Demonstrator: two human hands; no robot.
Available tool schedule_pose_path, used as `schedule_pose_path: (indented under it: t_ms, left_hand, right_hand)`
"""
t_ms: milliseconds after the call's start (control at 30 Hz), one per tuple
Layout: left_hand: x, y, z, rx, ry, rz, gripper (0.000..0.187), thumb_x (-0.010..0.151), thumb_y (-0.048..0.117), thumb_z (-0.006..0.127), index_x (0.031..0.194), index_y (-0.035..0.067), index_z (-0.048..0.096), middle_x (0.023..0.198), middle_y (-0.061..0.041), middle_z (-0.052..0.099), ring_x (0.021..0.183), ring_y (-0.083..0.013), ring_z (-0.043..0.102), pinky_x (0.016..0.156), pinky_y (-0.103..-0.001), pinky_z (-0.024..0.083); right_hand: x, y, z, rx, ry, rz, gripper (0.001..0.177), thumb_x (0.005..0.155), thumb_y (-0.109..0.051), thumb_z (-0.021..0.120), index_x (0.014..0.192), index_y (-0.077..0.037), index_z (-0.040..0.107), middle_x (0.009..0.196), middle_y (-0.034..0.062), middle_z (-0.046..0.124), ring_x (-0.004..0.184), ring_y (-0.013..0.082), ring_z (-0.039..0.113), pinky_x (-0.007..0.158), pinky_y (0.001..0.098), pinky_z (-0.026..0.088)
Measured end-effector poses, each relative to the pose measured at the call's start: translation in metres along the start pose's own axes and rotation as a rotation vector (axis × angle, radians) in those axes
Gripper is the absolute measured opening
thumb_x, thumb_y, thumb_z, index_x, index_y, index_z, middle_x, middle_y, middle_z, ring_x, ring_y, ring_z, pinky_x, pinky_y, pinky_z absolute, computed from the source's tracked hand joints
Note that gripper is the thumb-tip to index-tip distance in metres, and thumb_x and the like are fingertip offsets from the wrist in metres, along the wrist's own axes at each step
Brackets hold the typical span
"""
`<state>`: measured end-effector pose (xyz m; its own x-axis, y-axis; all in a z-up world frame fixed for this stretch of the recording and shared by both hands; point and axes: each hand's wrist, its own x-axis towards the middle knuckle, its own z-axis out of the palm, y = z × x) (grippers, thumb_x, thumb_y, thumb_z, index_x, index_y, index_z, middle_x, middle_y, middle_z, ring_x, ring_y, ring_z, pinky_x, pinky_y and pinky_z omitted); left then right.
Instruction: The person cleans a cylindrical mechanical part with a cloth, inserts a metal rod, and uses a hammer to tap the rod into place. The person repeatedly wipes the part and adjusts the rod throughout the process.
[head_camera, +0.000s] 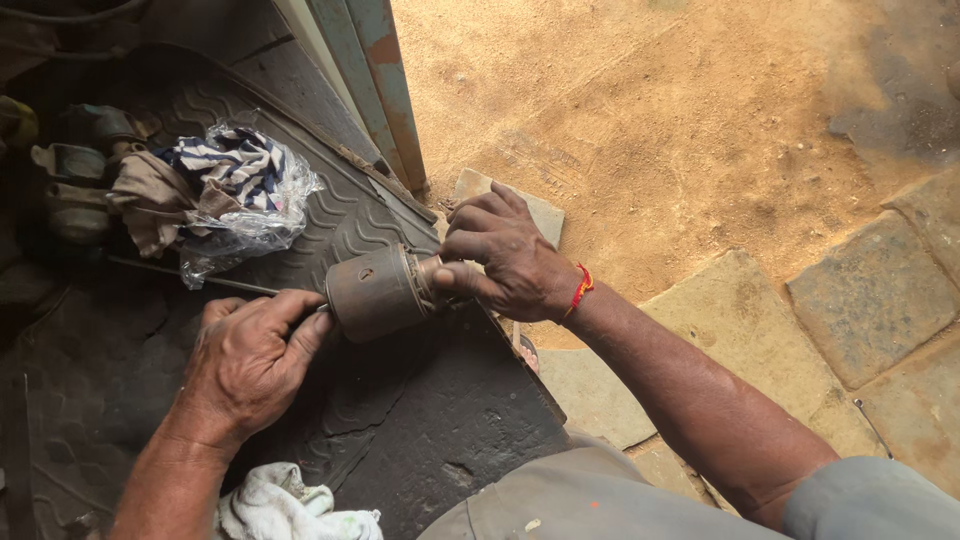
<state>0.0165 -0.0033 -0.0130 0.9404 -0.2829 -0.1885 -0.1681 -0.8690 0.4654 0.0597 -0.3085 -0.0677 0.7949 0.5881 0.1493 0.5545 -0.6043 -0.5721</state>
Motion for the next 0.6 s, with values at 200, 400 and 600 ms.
schedule_pose_path:
  t_ms: [200,400,600]
  left_hand:
    - [-0.002,0.004,0.001,-0.012,0.018,0.004,0.029,0.087,0.03,0.066,0.11,0.014,0.069,0.08,-0.01,0.075,0.086,-0.0308,0.071,0.096,-0.047,0.041]
    - [-0.007,0.006,0.0,-0.046,0.03,0.007,0.026,0.093,0.033,0.062,0.11,0.014,0.069,0.082,-0.01,0.075,0.087,-0.0313,0.071,0.099,-0.048,0.039]
    - [-0.011,0.008,0.006,0.036,0.055,-0.021,0.025,0.095,0.035,0.06,0.105,0.015,0.071,0.083,-0.013,0.076,0.084,-0.0345,0.071,0.092,-0.051,0.047]
  right_hand:
    - [-0.001,-0.003,-0.007,0.217,0.037,-0.077,0.055,0.096,-0.062,0.06,0.114,-0.011,0.069,0.099,0.0021,0.063,0.107,0.0192,0.057,0.108,0.0448,0.034]
    - [0.005,-0.002,-0.005,0.089,0.006,-0.053,0.045,0.103,-0.058,0.056,0.104,-0.016,0.072,0.095,0.0021,0.063,0.105,0.0212,0.054,0.107,0.0418,0.036]
    - [0.0,-0.009,-0.008,0.191,0.02,-0.072,0.053,0.096,-0.055,0.063,0.121,-0.009,0.071,0.098,0.0032,0.068,0.104,0.0233,0.055,0.102,0.0421,0.039]
